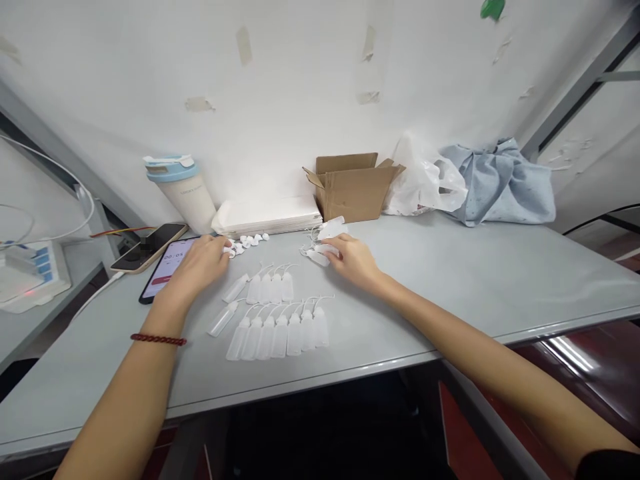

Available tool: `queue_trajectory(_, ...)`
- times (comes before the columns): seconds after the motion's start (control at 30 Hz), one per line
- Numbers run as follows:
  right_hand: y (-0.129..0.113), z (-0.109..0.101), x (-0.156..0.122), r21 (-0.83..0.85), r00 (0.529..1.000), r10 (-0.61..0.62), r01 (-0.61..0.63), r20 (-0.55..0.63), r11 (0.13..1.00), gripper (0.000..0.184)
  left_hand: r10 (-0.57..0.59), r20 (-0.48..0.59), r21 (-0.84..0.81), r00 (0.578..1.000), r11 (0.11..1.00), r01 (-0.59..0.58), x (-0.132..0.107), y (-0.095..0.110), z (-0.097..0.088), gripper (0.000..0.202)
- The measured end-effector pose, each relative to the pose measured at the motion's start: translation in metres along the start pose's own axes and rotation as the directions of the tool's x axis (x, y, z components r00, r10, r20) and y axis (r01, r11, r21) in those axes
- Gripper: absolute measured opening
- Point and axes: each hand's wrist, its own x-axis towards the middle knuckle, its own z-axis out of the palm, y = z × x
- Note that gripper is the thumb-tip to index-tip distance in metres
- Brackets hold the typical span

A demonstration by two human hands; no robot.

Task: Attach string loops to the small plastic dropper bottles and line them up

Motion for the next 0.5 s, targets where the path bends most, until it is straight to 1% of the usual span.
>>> queue_trajectory(0.1,0.001,0.002,-0.001,-0.005,1.0,-0.012,0.012,-0.004,1.0,0.03,0.009,0.075,0.005,0.997,1.0,-0.01,0.0,0.001,0.003,0.037)
queue_trajectory(0.17,0.0,-0.002,-0.001,0.043,1.0,0.004,-0.002,-0.03,0.999,0.027,0.004,0.081,0.012,0.997,1.0,-0.005,0.001,0.003,0.004,0.036)
queue_trajectory(0.23,-0.003,-0.009,-0.001,0.122,0.998,0.034,-0.028,-0.043,0.992,0.021,0.003,0.063,0.01,0.998,1.0,-0.003,0.002,0.005,0.004,0.033)
queue_trajectory(0.3,-0.009,-0.018,-0.003,0.242,0.998,0.068,-0.07,0.016,0.968,0.013,0.005,0.057,-0.011,0.998,1.0,-0.005,0.003,0.007,0.004,0.031)
queue_trajectory(0.37,-0.015,-0.029,-0.005,0.394,0.983,0.06,-0.126,0.175,0.91,0.013,0.018,0.078,-0.038,0.997,0.999,-0.016,0.003,0.01,0.002,0.032)
queue_trajectory(0.4,-0.018,-0.035,-0.007,0.465,0.962,0.029,-0.158,0.271,0.871,0.015,0.026,0.089,-0.043,0.996,0.999,-0.022,0.003,0.011,0.002,0.033)
queue_trajectory(0.43,-0.021,-0.04,-0.009,0.52,0.927,-0.036,-0.178,0.374,0.835,0.018,0.034,0.097,-0.041,0.995,0.999,-0.03,0.002,0.013,0.001,0.034)
queue_trajectory(0.47,-0.023,-0.045,-0.011,0.562,0.867,-0.127,-0.194,0.482,0.804,0.022,0.043,0.1,-0.039,0.994,0.998,-0.04,0.002,0.014,0.001,0.034)
queue_trajectory(0.5,-0.024,-0.049,-0.012,0.582,0.779,-0.222,-0.216,0.587,0.784,0.026,0.055,0.102,-0.037,0.993,0.998,-0.051,0.001,0.015,0.001,0.034)
